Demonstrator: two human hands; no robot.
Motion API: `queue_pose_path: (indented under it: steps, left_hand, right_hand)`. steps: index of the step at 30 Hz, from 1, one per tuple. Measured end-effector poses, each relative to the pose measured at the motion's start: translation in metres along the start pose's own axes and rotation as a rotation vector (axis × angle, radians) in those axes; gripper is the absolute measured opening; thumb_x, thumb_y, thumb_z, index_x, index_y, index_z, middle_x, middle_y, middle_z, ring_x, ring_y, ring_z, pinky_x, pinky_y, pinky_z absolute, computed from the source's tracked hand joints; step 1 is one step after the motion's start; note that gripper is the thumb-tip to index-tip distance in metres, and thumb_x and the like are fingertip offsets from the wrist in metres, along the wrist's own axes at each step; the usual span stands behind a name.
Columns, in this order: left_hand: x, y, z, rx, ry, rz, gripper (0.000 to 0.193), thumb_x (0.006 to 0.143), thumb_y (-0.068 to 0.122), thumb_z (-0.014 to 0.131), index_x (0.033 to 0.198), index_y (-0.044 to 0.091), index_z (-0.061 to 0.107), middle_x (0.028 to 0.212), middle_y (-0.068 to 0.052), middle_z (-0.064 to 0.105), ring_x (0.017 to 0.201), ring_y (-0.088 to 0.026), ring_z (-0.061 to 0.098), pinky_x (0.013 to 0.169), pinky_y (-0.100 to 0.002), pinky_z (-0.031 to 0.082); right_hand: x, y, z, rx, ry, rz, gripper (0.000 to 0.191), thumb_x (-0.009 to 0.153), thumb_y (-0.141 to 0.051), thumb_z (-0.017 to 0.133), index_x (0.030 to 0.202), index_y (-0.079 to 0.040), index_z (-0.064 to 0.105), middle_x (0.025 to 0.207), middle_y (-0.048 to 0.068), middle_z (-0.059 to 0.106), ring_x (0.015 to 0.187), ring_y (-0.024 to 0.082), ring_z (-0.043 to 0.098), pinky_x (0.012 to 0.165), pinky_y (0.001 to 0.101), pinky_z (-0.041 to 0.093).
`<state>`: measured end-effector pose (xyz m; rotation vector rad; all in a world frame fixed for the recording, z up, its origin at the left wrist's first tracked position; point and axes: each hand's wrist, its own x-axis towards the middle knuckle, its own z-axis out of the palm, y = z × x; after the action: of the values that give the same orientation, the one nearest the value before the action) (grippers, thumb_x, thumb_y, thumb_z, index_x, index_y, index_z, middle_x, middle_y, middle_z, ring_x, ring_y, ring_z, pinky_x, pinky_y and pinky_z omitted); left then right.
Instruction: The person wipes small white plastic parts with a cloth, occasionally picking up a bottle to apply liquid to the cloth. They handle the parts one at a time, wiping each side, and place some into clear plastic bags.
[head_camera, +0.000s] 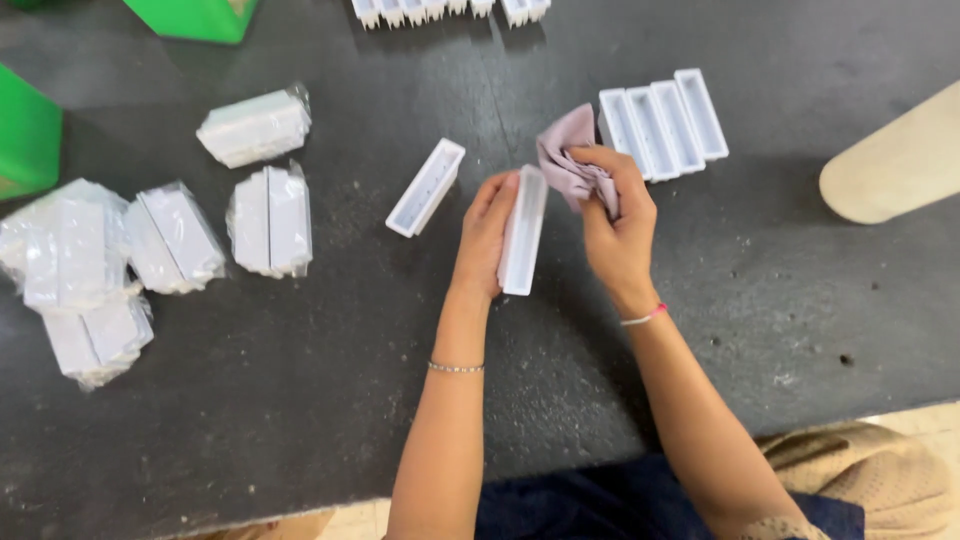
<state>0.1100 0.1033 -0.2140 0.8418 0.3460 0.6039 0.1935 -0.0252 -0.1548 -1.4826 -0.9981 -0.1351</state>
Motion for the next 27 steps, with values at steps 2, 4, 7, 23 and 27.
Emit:
queue_pose_path:
  steps: [2, 4, 7, 23, 27]
  left_hand:
    - [0.001, -0.007, 0.001, -0.055, -0.043, -0.018, 0.025, 0.102, 0.03, 0.065, 0.115, 0.009, 0.066, 0.093, 0.001, 0.068, 0.077, -0.006, 0.063, 0.065, -0.022, 0.053]
    - [0.003, -0.015, -0.002, -0.107, -0.067, -0.012, 0.024, 0.101, 0.028, 0.067, 0.114, 0.008, 0.066, 0.095, -0.001, 0.068, 0.08, -0.007, 0.064, 0.069, -0.023, 0.053]
    - [0.007, -0.017, -0.01, -0.189, -0.063, 0.026, 0.023, 0.099, 0.028, 0.068, 0.112, 0.009, 0.065, 0.098, -0.001, 0.068, 0.086, -0.007, 0.065, 0.075, -0.024, 0.055]
    - [0.016, 0.021, -0.028, -0.288, -0.001, 0.047, 0.033, 0.099, 0.048, 0.065, 0.098, 0.014, 0.062, 0.074, 0.004, 0.054, 0.057, -0.006, 0.051, 0.049, -0.023, 0.041]
    - [0.009, 0.021, -0.025, -0.252, -0.066, 0.038, 0.036, 0.105, 0.048, 0.064, 0.091, 0.015, 0.059, 0.071, 0.005, 0.051, 0.054, -0.005, 0.049, 0.046, -0.023, 0.04]
  right_hand:
    - [-0.004, -0.006, 0.007, -0.089, -0.057, -0.088, 0.046, 0.087, 0.018, 0.053, 0.125, -0.004, 0.068, 0.127, 0.012, 0.065, 0.117, 0.023, 0.065, 0.101, 0.0306, 0.051]
    - [-0.005, -0.009, 0.011, -0.124, -0.101, -0.118, 0.048, 0.085, 0.019, 0.053, 0.123, -0.005, 0.069, 0.128, 0.014, 0.065, 0.117, 0.027, 0.065, 0.1, 0.0321, 0.052]
    - [-0.005, -0.014, 0.017, -0.133, -0.17, -0.141, 0.047, 0.084, 0.019, 0.054, 0.12, -0.006, 0.071, 0.126, 0.013, 0.067, 0.116, 0.029, 0.066, 0.099, 0.0345, 0.054]
    - [0.007, -0.013, -0.022, 0.294, -0.555, 0.12, 0.048, 0.075, 0.02, 0.052, 0.111, -0.005, 0.072, 0.121, 0.007, 0.07, 0.114, 0.019, 0.067, 0.102, 0.033, 0.052]
    - [0.009, -0.002, -0.018, 0.319, -0.156, 0.349, 0.044, 0.092, 0.018, 0.053, 0.127, -0.003, 0.069, 0.117, 0.004, 0.07, 0.105, 0.012, 0.061, 0.094, 0.0267, 0.05]
